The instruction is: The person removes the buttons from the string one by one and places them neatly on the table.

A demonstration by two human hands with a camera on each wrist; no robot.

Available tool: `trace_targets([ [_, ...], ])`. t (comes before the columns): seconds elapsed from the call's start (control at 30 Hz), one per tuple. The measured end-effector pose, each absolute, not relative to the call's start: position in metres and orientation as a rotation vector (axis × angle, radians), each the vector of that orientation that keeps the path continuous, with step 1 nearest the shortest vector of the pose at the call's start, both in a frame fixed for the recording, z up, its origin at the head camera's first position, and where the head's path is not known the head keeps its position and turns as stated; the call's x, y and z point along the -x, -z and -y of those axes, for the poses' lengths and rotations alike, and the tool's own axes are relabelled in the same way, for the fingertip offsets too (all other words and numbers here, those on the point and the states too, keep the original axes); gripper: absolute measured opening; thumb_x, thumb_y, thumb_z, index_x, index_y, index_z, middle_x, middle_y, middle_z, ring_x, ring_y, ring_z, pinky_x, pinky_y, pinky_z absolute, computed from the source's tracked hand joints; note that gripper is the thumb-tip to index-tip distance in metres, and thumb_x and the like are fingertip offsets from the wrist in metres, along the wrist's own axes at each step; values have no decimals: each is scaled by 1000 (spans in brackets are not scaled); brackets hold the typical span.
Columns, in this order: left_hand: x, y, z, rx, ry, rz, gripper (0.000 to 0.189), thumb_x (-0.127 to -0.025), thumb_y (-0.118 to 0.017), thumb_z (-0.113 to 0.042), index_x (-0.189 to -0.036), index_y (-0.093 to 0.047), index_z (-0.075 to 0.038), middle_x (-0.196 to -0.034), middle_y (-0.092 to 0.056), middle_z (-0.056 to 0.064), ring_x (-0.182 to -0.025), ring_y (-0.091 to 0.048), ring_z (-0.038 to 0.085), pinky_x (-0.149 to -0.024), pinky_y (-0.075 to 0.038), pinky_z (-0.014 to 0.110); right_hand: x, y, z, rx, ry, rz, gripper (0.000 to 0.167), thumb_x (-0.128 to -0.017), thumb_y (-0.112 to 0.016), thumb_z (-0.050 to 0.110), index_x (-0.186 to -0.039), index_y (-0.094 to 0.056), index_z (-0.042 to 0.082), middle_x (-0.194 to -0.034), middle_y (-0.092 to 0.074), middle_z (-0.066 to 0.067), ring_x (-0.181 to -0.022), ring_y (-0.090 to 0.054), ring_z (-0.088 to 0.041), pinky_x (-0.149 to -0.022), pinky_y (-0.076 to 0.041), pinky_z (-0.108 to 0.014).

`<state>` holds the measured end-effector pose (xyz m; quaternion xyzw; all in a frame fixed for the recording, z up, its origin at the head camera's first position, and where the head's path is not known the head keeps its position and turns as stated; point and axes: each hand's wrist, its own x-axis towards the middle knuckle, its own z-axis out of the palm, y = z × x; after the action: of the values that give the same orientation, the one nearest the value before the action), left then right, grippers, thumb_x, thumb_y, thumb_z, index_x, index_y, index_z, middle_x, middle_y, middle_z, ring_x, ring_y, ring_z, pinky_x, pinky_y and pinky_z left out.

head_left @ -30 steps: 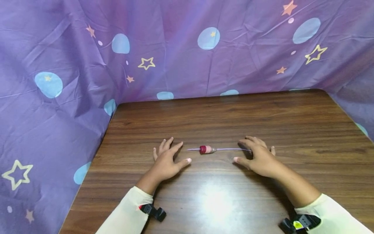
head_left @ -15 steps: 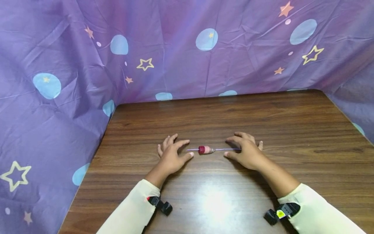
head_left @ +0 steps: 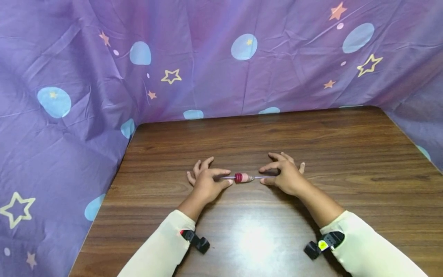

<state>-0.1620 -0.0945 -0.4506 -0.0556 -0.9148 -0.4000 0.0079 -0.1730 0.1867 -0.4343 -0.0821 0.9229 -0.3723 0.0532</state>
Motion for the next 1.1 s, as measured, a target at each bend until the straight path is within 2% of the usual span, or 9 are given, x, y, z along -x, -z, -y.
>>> trace_targets([
  [0.33, 164, 450, 90, 142, 1264, 2853, 9, -88, -91, -27, -96, -89, -24, -171, -47, 8, -168, -11, 47, -123, 15, 83, 174, 438, -181, 230, 1166, -2808, 16, -80, -95, 22, -92, -84, 21, -172, -41, -20, -165, -12, -54, -114, 24, -89],
  [0.5, 164, 452, 89, 150, 1235, 2828, 7, -88, -91, -27, -85, -86, -23, -168, -51, 10, -166, -17, 50, -122, 12, 86, 172, 438, -174, 233, 1101, -2813, 15, -87, -90, 21, -93, -77, 21, -175, -36, -20, -166, -9, -55, -113, 21, -91],
  [0.63, 163, 452, 90, 150, 1227, 2819, 9, -89, -90, -27, -82, -85, -24, -167, -52, 10, -166, -18, 50, -122, 11, 85, 169, 438, -167, 265, 1054, -2818, 12, -93, -83, 18, -96, -71, 20, -176, -30, -23, -166, -5, -58, -112, 19, -93],
  [0.8, 161, 454, 91, 170, 1220, 2812, 12, -90, -89, -27, -80, -83, -24, -166, -53, 11, -165, -19, 51, -122, 10, 85, 165, 440, -163, 304, 1049, -2838, 14, -96, -77, 14, -88, -68, 21, -176, -30, -26, -165, -6, -59, -111, 20, -93],
  [0.9, 161, 455, 91, 190, 1209, 2801, 13, -90, -89, -26, -80, -81, -24, -164, -54, 12, -164, -21, 51, -123, 9, 84, 162, 439, -160, 303, 1043, -2854, 18, -96, -75, 12, -83, -66, 21, -175, -32, -24, -165, -8, -59, -112, 18, -94],
  [1.1, 160, 456, 91, 231, 1222, 2762, 11, -90, -88, -25, -82, -81, -22, -159, -58, 10, -162, -25, 49, -123, 6, 82, 161, 443, -158, 268, 983, -2869, 21, -101, -70, 11, -83, -63, 19, -178, -31, -18, -167, -9, -53, -115, 15, -93],
])
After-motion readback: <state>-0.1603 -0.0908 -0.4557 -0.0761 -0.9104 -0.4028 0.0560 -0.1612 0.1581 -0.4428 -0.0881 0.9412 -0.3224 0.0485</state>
